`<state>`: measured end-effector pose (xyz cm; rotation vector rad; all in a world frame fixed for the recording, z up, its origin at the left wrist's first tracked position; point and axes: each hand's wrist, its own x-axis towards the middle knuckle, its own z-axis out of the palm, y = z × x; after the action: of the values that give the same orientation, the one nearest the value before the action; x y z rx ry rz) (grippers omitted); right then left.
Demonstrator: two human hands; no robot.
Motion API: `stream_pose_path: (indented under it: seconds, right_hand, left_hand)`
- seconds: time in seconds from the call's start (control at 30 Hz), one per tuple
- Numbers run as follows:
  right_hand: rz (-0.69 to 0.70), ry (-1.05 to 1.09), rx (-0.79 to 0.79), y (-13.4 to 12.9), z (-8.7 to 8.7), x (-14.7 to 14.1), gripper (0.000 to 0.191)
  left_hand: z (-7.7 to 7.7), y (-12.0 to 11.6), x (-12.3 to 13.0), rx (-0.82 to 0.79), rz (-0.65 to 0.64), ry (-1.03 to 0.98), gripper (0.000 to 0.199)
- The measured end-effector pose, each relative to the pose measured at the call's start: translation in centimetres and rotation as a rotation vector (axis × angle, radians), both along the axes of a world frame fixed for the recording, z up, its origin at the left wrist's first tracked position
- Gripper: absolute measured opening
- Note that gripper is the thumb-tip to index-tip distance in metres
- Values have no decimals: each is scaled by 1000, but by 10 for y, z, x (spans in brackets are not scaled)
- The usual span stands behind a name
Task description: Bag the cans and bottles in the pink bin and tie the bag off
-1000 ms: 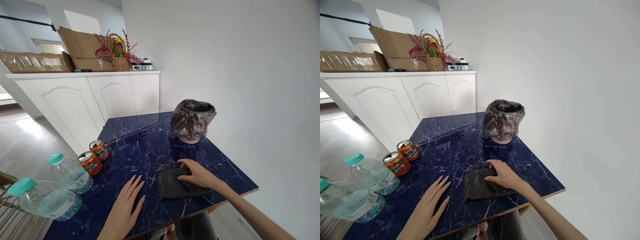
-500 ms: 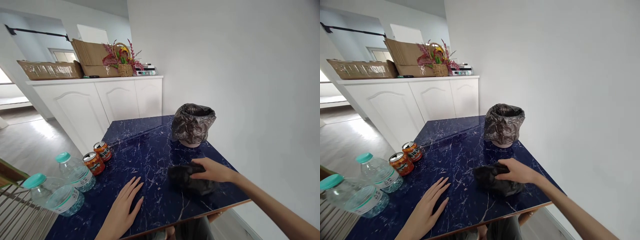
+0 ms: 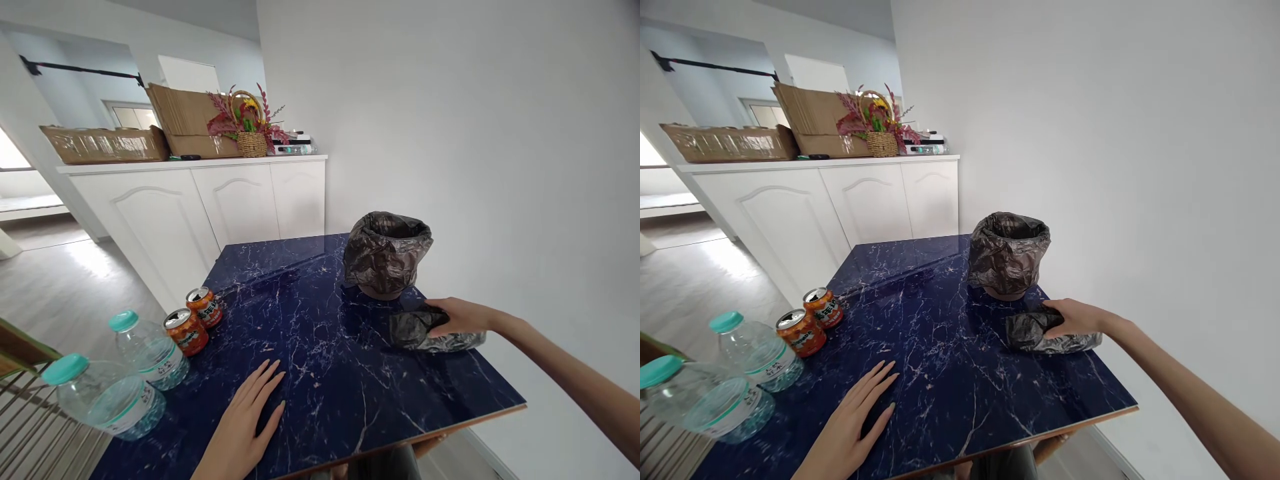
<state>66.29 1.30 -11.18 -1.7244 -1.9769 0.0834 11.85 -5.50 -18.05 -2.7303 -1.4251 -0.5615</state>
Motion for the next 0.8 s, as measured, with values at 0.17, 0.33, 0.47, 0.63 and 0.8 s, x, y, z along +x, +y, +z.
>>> stream_pose_path:
  seconds: [0.17, 0.33, 0.47, 0.63, 0.8]
  right_hand:
    - [-64, -98, 110, 1, -39, -22, 64]
    - [-125, -222, 157, 0, -95, -40, 69]
    - [-182, -219, 34, 8, -131, -47, 71]
    - [-74, -194, 20, 12, -129, -46, 68]
    - [-303, -197, 240, -14, -115, -54, 68]
  left_hand:
    - [3, 0, 1, -6, 7, -12, 62]
    - [2, 0, 1, -7, 15, -20, 64]
    - [2, 0, 1, 1, 12, -11, 65]
    - [1, 1, 1, 5, 15, 16, 69]
    - [-2, 1, -1, 0, 14, -5, 63]
